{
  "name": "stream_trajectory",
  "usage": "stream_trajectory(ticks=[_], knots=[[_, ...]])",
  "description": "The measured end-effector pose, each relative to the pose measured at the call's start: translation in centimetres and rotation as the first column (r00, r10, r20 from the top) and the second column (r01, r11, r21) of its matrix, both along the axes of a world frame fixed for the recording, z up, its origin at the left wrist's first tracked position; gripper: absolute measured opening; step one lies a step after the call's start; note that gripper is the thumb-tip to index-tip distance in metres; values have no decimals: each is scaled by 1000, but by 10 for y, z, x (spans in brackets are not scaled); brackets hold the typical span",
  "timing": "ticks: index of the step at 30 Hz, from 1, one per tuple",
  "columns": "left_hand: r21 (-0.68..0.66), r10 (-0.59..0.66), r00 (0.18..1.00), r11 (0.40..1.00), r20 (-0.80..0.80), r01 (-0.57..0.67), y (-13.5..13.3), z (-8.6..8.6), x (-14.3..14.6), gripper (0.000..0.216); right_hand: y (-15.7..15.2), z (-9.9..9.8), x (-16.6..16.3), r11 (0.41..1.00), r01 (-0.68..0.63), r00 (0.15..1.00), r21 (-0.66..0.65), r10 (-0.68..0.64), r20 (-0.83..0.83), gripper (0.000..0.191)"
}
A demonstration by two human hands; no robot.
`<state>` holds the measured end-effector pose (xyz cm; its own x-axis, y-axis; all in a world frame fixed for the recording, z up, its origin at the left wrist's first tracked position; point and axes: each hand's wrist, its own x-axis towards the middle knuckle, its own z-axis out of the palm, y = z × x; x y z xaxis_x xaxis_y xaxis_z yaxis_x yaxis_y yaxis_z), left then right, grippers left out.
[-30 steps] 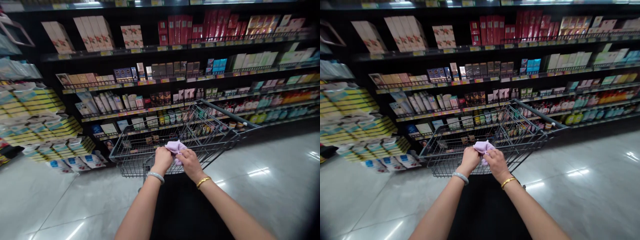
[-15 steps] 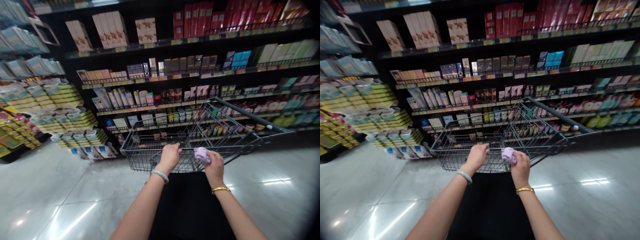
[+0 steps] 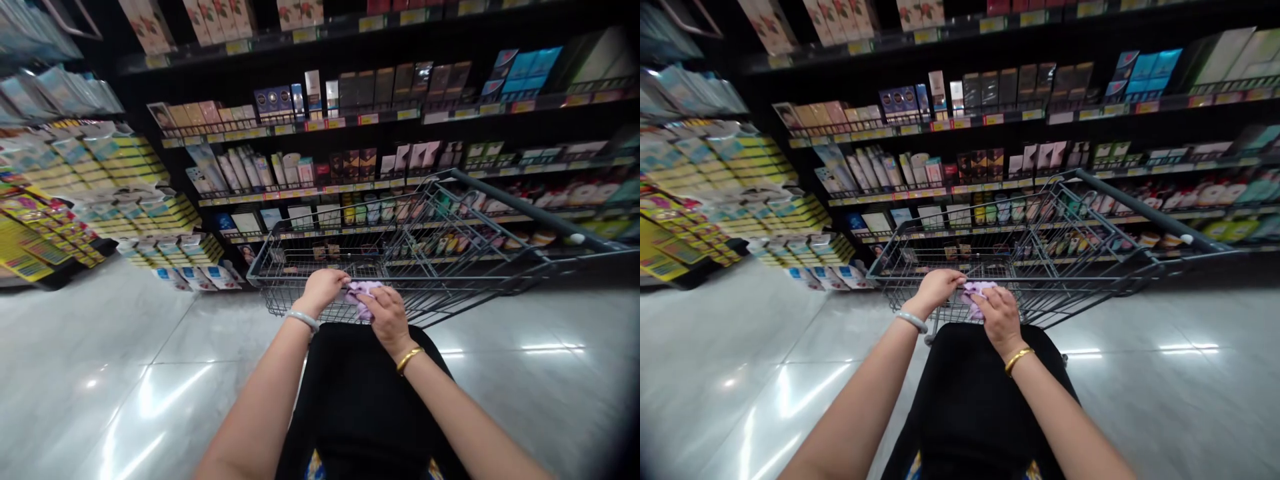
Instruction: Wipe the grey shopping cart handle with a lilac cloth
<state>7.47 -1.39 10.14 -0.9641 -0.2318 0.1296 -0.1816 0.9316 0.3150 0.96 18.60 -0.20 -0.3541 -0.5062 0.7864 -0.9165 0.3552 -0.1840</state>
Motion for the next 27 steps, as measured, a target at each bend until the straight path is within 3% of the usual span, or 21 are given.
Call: stream_trajectory(ticks=[3, 5, 11, 17, 23, 27], knots=[[10, -5, 1000, 1000, -13, 5, -15, 3, 8, 24, -4, -23, -4, 975, -20, 996, 223, 38, -79, 28], [-10, 32, 999, 999, -24, -32, -28, 3, 18, 24, -9, -31, -3, 959, -35, 997, 282, 52, -54, 23], [-55, 138, 990, 989, -8, -138, -51, -9, 32, 30, -47, -21, 8, 993, -65, 998, 95, 65, -1, 30], [-65, 136, 990, 988, -29, -137, -45, -15, 23, 27, -66, -45, 11, 941, -174, 983, 289, 182, 0, 21], [-58, 145, 988, 987, -49, -148, -41, -19, 20, 27, -73, -16, 10, 989, -34, 997, 142, 24, 69, 25], [-68, 156, 986, 985, -51, -159, -36, -19, 18, 26, -81, -23, 15, 943, -166, 986, 287, 159, 48, 15]])
